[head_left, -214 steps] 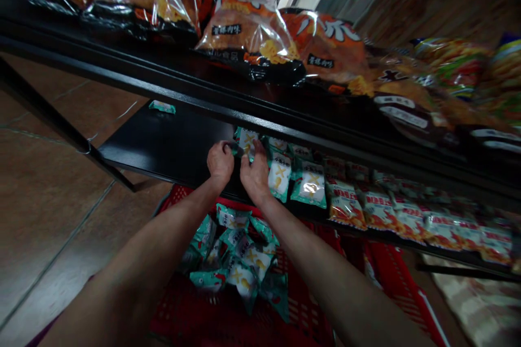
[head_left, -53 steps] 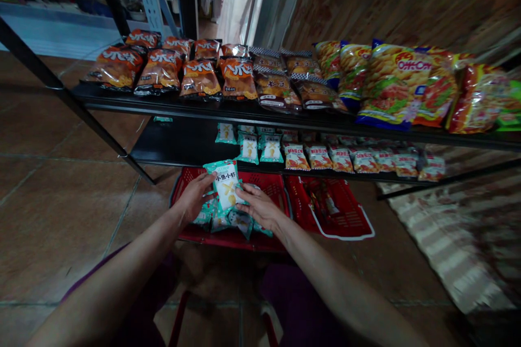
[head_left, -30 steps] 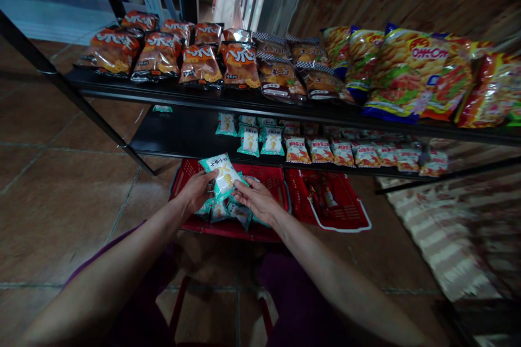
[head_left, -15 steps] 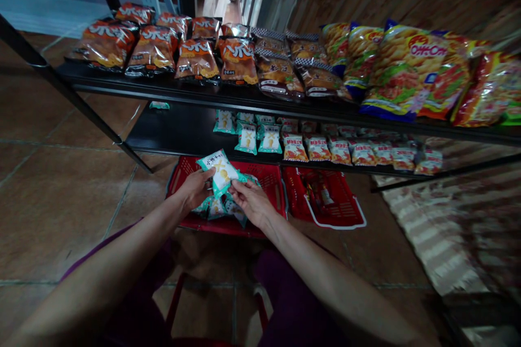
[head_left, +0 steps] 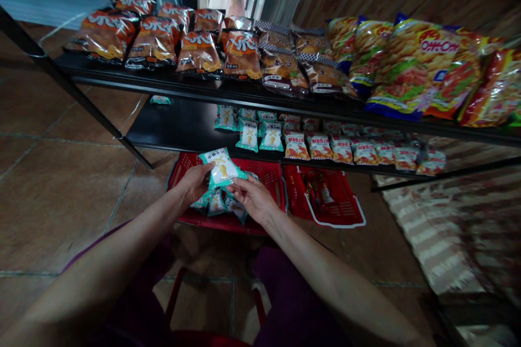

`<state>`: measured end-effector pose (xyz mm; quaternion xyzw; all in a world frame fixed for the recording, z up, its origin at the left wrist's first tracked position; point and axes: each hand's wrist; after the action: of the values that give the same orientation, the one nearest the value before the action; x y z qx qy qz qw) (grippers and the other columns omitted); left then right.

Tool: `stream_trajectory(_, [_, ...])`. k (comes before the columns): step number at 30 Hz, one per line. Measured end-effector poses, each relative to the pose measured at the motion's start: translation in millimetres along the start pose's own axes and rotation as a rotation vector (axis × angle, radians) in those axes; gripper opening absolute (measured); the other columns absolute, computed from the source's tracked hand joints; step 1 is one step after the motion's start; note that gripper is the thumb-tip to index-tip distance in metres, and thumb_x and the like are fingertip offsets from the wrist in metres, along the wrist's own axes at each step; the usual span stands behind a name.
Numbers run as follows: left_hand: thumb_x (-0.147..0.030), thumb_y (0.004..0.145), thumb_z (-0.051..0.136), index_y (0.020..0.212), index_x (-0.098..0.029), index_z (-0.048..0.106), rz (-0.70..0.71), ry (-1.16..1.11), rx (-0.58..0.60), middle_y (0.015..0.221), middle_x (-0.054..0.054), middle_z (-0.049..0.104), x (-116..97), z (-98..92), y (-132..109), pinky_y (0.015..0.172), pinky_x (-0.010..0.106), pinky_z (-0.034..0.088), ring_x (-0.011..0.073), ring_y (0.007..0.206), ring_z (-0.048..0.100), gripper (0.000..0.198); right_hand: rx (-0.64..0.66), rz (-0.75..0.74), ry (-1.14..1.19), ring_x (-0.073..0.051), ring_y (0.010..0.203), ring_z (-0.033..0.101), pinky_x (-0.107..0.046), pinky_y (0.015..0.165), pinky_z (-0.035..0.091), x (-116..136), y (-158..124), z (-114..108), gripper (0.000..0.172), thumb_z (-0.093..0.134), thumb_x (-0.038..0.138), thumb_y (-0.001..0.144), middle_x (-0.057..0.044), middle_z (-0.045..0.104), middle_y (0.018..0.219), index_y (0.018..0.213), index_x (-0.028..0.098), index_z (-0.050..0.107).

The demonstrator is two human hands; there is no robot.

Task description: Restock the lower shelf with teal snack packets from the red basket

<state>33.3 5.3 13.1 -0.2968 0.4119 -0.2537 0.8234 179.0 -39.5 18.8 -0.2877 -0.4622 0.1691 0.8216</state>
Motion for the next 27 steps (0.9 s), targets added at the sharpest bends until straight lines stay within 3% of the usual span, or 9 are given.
stream_trajectory(9, [-0.026,0.083,0.057,0.097,-0.012,0.064,-0.019,0.0,0.066,0.089,0.01,0.069,0,-4.1,-8,0.066,0.029,0.053,0.0171,0.073,0.065,0.021,0.013,-0.076,0.053,-0.01,0.061,0.065,-0.018,0.06,0.055,-3,1,0,0.025,0.073,0.012,0.061,0.002,0.066,0.066,0.075,0.017,0.053])
stream_trajectory(14, [-0.011,0.078,0.062,0.088,-0.011,0.063,0.039,-0.062,0.118,0.091,0.008,0.068,7,-6.7,-11,0.081,0.028,0.053,0.0149,0.084,0.065,0.01,-0.022,-0.129,0.055,-0.009,0.063,0.065,-0.017,0.063,0.055,1,10,-4,0.03,0.076,0.012,0.058,0.003,0.066,0.066,0.072,0.018,0.051])
stream_trajectory(20, [-0.003,0.077,0.059,0.08,-0.011,0.058,0.002,-0.011,0.03,0.069,0.004,0.063,11,0.7,-16,0.059,0.018,0.052,0.0082,0.058,0.06,0.008,-0.032,-0.154,0.006,-0.008,0.063,0.065,-0.01,0.045,0.044,-3,13,-3,0.03,0.076,0.015,0.057,0.003,0.065,0.066,0.069,0.018,0.05])
stream_trajectory(27, [0.006,0.074,0.055,0.087,-0.012,0.055,0.012,0.045,-0.002,0.066,0.002,0.061,10,-2.1,-15,0.051,0.015,0.047,0.0069,0.052,0.058,0.022,-0.03,-0.148,-0.042,-0.007,0.06,0.062,-0.012,0.049,0.043,-8,12,0,0.031,0.079,0.021,0.053,0.004,0.063,0.061,0.065,0.017,0.051])
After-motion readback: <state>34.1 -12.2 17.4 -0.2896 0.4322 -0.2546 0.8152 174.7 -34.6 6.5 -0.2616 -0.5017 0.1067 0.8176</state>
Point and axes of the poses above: each hand's wrist, its own y-axis towards the middle knuckle, its own z-axis out of the palm, x = y × z
